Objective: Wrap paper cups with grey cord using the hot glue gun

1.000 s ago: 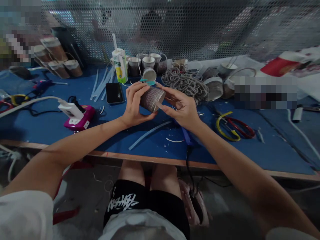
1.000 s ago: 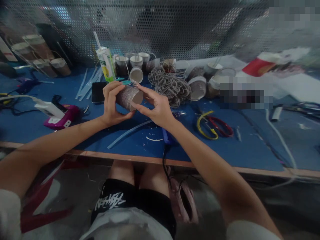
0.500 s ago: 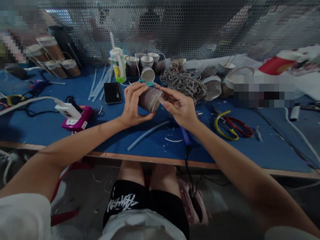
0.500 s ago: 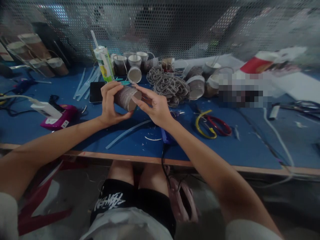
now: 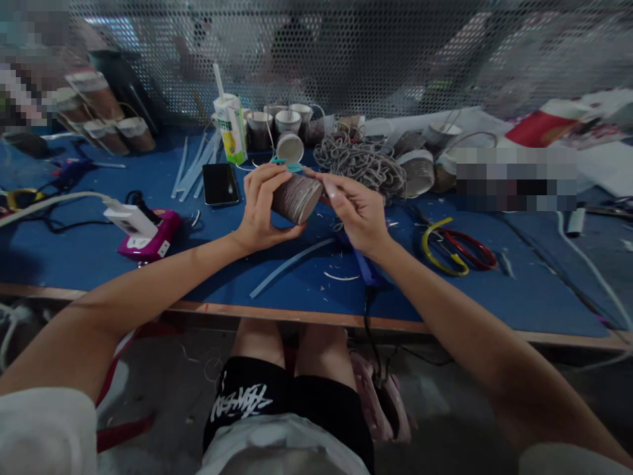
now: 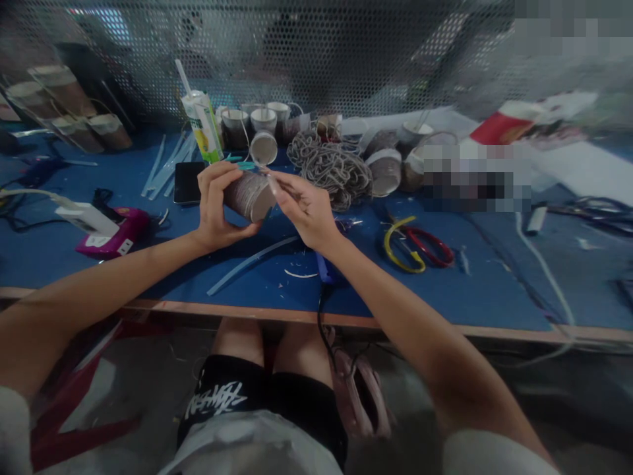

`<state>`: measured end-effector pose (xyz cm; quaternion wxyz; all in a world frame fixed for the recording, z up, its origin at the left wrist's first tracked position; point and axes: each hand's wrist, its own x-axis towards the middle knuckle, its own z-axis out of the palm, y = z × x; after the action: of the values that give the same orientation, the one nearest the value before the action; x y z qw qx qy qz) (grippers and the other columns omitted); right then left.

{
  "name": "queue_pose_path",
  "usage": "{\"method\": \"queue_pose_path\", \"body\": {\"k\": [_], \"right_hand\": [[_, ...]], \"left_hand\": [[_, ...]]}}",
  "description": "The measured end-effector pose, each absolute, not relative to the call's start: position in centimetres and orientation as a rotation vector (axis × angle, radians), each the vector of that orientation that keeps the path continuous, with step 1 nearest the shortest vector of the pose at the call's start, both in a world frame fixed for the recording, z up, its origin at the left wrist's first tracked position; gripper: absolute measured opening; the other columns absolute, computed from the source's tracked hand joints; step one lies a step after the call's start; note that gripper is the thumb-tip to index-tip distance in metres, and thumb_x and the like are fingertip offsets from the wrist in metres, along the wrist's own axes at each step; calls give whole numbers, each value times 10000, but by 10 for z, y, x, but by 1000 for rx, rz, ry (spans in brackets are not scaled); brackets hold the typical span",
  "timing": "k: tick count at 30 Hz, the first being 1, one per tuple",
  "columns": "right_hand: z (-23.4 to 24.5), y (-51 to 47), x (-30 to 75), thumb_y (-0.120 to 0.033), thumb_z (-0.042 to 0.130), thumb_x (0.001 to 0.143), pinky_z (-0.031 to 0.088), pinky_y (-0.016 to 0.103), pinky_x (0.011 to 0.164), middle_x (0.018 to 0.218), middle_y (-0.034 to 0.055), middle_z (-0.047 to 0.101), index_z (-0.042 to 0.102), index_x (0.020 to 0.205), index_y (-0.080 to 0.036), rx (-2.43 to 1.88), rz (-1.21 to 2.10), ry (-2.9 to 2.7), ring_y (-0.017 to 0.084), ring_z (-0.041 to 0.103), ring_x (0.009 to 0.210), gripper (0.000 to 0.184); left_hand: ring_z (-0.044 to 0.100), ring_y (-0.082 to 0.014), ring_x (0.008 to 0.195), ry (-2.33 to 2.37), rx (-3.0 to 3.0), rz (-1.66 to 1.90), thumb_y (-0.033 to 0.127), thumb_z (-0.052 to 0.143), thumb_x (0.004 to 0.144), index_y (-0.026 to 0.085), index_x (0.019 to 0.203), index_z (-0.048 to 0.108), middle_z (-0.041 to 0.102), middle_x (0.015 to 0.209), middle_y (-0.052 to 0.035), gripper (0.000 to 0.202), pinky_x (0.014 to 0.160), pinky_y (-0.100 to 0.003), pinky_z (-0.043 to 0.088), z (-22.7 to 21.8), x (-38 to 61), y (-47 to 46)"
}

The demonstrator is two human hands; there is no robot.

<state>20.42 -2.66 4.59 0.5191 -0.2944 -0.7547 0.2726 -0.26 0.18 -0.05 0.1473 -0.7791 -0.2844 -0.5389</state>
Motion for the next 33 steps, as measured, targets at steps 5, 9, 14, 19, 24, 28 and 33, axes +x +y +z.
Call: {"method": "queue_pose_path", "body": {"k": [5,9,14,19,24,28,33], "right_hand": [[44,-26,205,-640,739,774,541,469,1081,1396,84,646,664,1319,-243,-680,725,-1844,300,621,1283,678],[42,-24,204,-647,680,828,505,479,1123,1412,61,636,654,1335,-253,-673,710,-1844,288,615,1293,643],[41,-23,204,-627,631,880,489,473,1135,1414,45,635,657,1335,-251,-670,656,-1864,271,620,1289,592],[44,-28,203,-624,596,904,514,451,1107,1383,42,659,675,1316,-268,-708,613,-1867,264,645,1255,550],[41,-27,202,-644,545,923,577,445,1019,1209,39,751,740,1197,-256,-774,553,-1774,270,705,1142,513],[40,-26,203,-673,546,906,586,435,1003,1185,47,757,746,1175,-247,-771,568,-1770,271,706,1140,542],[42,-28,203,-638,681,831,573,439,1032,1274,61,722,726,1214,-247,-715,621,-1796,269,697,1163,549]], "left_hand": [[530,-337,1302,-783,-2199,-1575,666,665,791,252,1386,384,558,1326,-132,777,1135,-568,386,2,0,-1],[527,-338,1299,-779,-2191,-1595,636,672,796,246,1390,385,552,1325,-133,766,1128,-566,390,2,1,-2],[519,-352,1306,-788,-2211,-1608,620,675,795,237,1390,391,546,1335,-139,762,1134,-574,377,1,0,-1],[546,-360,1275,-769,-2194,-1599,585,717,757,252,1375,372,564,1309,-145,782,1119,-573,394,1,0,1],[536,-373,1289,-882,-2238,-1544,646,716,718,257,1321,403,565,1312,-143,783,1134,-587,374,0,-1,0],[550,-349,1267,-864,-2217,-1562,674,705,723,250,1311,438,580,1296,-131,773,1127,-584,385,1,0,-1],[558,-331,1242,-718,-2177,-1611,622,716,748,273,1365,396,574,1289,-116,778,1102,-568,397,3,1,-1]]}}
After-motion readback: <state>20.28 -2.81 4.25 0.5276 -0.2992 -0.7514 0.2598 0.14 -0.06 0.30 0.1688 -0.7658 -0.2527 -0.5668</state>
